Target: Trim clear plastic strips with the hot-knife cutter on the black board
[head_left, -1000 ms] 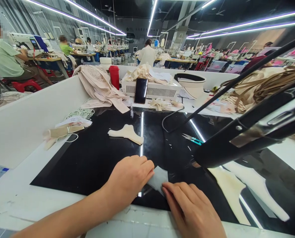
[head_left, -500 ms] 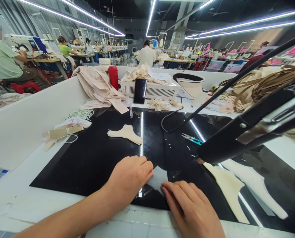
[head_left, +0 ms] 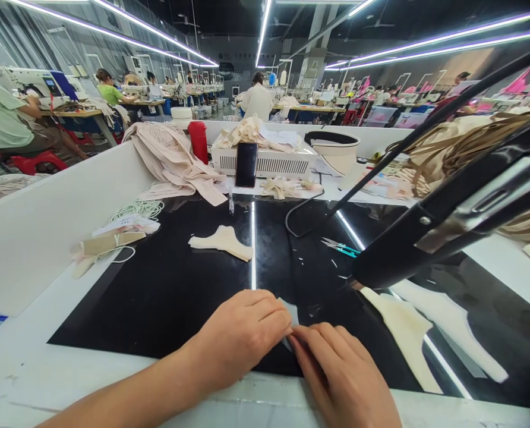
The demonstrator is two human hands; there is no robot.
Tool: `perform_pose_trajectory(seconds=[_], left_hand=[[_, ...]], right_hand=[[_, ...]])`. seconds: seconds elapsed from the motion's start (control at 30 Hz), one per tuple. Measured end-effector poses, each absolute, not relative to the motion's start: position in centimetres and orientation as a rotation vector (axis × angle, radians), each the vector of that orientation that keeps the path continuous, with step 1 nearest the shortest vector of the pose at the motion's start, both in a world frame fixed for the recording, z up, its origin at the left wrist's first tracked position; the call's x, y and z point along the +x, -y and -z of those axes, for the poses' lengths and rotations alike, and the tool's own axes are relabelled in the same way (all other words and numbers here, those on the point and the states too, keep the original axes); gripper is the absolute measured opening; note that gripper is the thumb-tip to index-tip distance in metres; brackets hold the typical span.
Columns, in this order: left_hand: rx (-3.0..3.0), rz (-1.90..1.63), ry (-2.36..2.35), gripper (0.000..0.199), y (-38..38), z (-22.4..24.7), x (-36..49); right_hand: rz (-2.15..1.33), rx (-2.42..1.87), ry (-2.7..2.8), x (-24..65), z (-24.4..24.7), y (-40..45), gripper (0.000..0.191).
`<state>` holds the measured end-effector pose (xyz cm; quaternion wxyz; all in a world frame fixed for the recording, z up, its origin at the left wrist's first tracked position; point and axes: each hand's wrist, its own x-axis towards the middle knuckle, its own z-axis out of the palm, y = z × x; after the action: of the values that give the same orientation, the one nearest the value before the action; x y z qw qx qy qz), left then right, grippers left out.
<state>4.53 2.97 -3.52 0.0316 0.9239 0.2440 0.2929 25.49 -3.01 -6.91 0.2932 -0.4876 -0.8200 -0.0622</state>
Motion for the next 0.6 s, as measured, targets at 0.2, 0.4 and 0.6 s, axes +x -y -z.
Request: perform_pose_trajectory(seconds=[0.2,0.4,0.6], left_hand=[[2.877,-0.793,-0.750,0.027,-3.0,4.0,4.6],[2.897,-0.713,-0.738,0.022,-3.1,4.0,4.3],[2.885,-0.846,-0.692,0.022,-3.4,3.1,4.3]], right_hand=[[0.171,-1.408,2.106,24.6,6.6,3.4,0.039],[0.314,-1.278,2.118,26.3,4.1,3.4,0.027],[0.355,-1.297,2.035,28.6,1.1,5.1,0.026]])
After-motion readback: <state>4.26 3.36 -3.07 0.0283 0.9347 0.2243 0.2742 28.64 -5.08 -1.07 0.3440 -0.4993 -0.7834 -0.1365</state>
